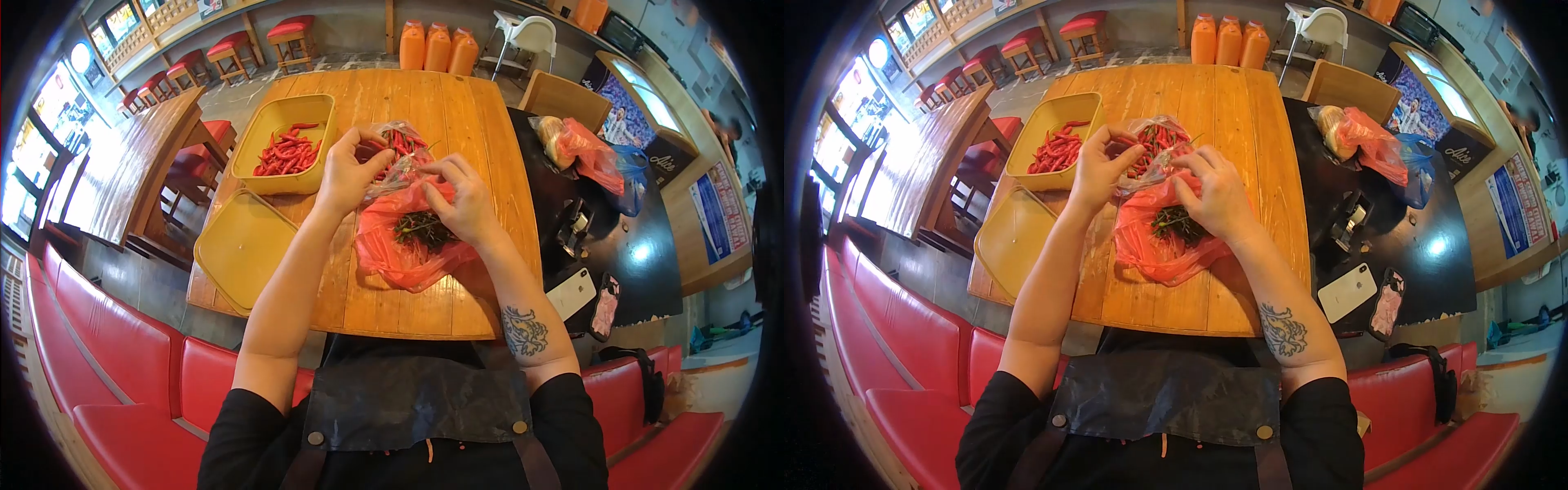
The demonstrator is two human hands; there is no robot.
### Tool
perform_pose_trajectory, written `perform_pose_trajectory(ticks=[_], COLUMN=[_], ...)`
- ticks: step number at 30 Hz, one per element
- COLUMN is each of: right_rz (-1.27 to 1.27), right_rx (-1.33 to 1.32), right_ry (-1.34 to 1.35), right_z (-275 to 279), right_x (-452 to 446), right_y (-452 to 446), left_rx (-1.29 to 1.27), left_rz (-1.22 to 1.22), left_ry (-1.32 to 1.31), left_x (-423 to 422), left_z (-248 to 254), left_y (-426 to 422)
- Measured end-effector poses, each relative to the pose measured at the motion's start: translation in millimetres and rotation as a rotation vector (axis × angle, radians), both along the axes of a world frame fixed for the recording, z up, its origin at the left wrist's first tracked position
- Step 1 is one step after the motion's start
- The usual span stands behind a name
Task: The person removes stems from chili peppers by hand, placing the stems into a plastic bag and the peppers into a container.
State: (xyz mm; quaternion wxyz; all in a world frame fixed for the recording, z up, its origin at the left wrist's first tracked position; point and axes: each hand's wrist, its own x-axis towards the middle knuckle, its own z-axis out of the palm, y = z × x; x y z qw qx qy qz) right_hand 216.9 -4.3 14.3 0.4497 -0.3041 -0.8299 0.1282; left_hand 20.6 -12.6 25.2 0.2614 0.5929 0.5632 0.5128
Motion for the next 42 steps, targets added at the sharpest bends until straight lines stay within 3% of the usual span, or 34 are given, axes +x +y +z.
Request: perform_pose_trajectory(ticks=[2, 9, 13, 14, 16, 18, 24, 34, 40, 42], right_rz=[0.040, 0.029, -0.027, -0.013, 0.016, 0.042, 0.017, -0.130, -0.211, -0.232], right_rx=[-0.102, -0.170, 0.010, 0.097, 0.030, -0.039, -0.032, 0.042, 0.060, 0.065], right_ry=[0.145, 0.277, 0.260, 0.274, 0.264, 0.257, 0.204, 0.168, 0.111, 0.108], right_z=[4, 4, 8, 6, 4, 3, 1, -7, -4, -1], right_x=[-3, 0, 0, 0, 2, 4, 4, -3, -2, 3], right_y=[-3, 1, 2, 4, 5, 4, 5, 5, 3, 5], left_rx=[0.090, 0.065, -0.010, 0.000, 0.011, 0.000, 0.119, 0.171, 0.316, 0.482], left_rz=[-0.326, -0.442, -0.464, -0.471, -0.477, -0.375, -0.272, -0.096, -0.073, 0.011], left_ry=[-0.514, -0.642, -0.691, -0.667, -0.643, -0.356, -0.061, 0.022, 0.153, 0.264], left_x=[9, 19, 22, 22, 23, 23, 28, 46, 43, 31], left_z=[-2, 0, 2, -2, -2, -1, -9, -9, -5, 1], left_y=[-3, -9, -12, -10, -11, -12, -12, -20, -21, -19])
